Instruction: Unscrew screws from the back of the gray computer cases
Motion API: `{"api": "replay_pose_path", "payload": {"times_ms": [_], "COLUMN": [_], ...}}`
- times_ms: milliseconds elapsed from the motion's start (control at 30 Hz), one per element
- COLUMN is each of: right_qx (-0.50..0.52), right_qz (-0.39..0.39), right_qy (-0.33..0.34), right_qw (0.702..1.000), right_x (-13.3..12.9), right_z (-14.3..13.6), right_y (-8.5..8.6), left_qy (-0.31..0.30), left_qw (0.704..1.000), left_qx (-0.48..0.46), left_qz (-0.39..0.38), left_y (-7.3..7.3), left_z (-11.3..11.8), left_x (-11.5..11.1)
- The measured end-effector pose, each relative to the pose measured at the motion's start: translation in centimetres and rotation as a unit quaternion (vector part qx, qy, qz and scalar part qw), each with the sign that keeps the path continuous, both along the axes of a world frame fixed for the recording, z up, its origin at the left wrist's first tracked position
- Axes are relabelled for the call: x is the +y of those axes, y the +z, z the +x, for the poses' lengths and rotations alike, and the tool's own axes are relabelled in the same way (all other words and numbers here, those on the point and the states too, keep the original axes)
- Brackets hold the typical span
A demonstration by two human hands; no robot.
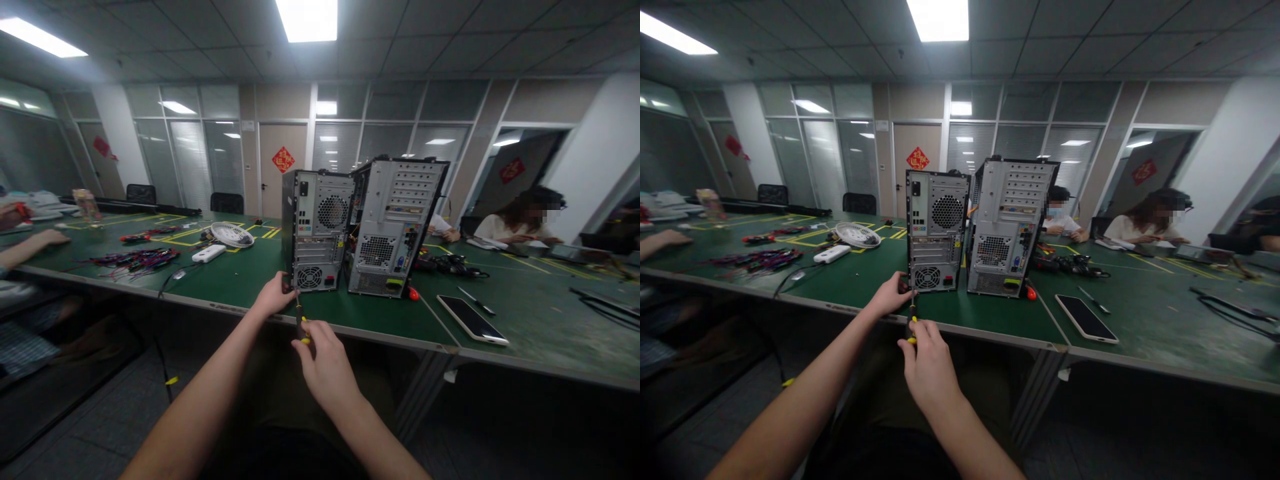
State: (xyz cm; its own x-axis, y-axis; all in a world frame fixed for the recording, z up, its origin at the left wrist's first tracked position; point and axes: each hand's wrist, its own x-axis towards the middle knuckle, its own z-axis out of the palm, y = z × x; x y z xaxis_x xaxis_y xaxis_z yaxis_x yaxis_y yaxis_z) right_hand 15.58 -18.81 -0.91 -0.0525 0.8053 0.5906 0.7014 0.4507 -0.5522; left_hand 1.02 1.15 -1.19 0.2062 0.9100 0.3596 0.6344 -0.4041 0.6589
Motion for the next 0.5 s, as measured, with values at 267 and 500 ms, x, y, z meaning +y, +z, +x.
{"api": "replay_pose_path", "payload": {"times_ms": [267, 500], "right_qx": [-0.03, -0.089], "right_qz": [0.001, 0.009], "right_qy": [-0.001, -0.013], "right_qw": [1.0, 0.996], "right_x": [0.03, -0.02], "right_z": [0.23, 0.26], "right_y": [-0.12, -0.34], "left_qy": [0.001, 0.005], "left_qw": [1.0, 1.0], "left_qx": [0.0, 0.001], "left_qz": [0.004, 0.001], "left_y": [0.07, 0.07], "left_z": [0.03, 0.06], "left_x": [-0.11, -0.09]}}
